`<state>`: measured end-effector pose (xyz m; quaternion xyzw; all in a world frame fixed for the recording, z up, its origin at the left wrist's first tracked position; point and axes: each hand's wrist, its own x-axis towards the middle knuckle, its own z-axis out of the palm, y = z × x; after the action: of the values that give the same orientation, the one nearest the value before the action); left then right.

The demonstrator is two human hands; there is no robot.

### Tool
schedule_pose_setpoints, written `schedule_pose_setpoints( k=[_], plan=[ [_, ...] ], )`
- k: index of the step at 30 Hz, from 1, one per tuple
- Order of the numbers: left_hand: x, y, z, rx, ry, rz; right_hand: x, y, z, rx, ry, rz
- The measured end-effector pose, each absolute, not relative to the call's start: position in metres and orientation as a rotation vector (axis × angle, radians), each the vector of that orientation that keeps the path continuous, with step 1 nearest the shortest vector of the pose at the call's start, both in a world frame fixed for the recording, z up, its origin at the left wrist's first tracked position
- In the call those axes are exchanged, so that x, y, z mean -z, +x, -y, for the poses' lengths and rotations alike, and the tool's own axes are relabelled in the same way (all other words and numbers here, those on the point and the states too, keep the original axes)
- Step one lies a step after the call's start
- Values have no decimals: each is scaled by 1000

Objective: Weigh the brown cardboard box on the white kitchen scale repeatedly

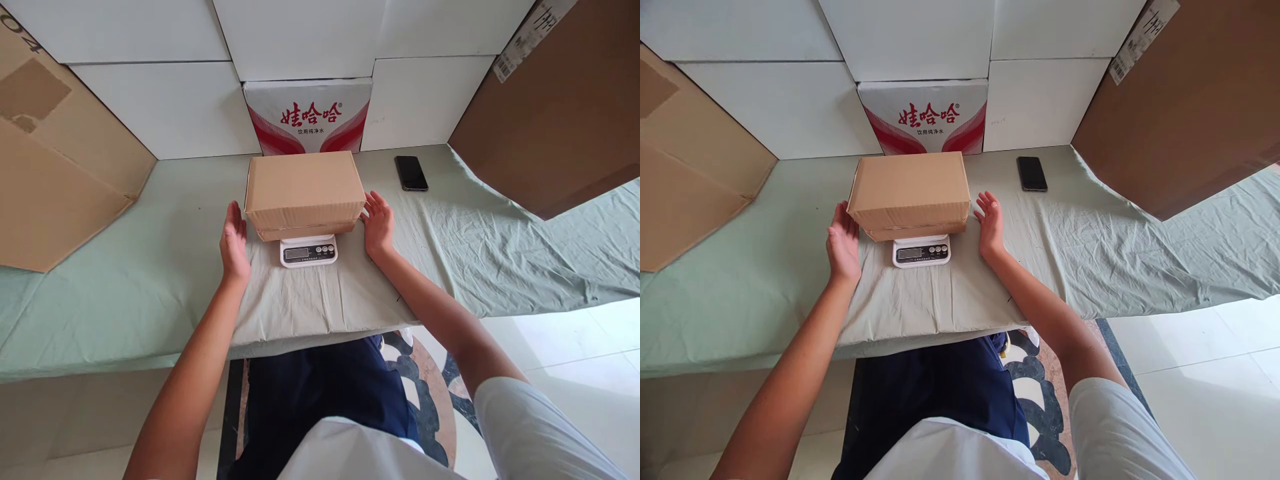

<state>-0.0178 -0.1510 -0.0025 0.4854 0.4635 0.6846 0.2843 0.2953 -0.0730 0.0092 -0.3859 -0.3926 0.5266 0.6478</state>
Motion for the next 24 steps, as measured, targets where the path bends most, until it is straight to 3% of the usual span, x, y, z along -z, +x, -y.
schedule_pose_setpoints(
  k=[24],
  plan=[
    [-6,-11,153,-1784,1263,-1174,-12,293,74,-1212,-847,848]
  ],
)
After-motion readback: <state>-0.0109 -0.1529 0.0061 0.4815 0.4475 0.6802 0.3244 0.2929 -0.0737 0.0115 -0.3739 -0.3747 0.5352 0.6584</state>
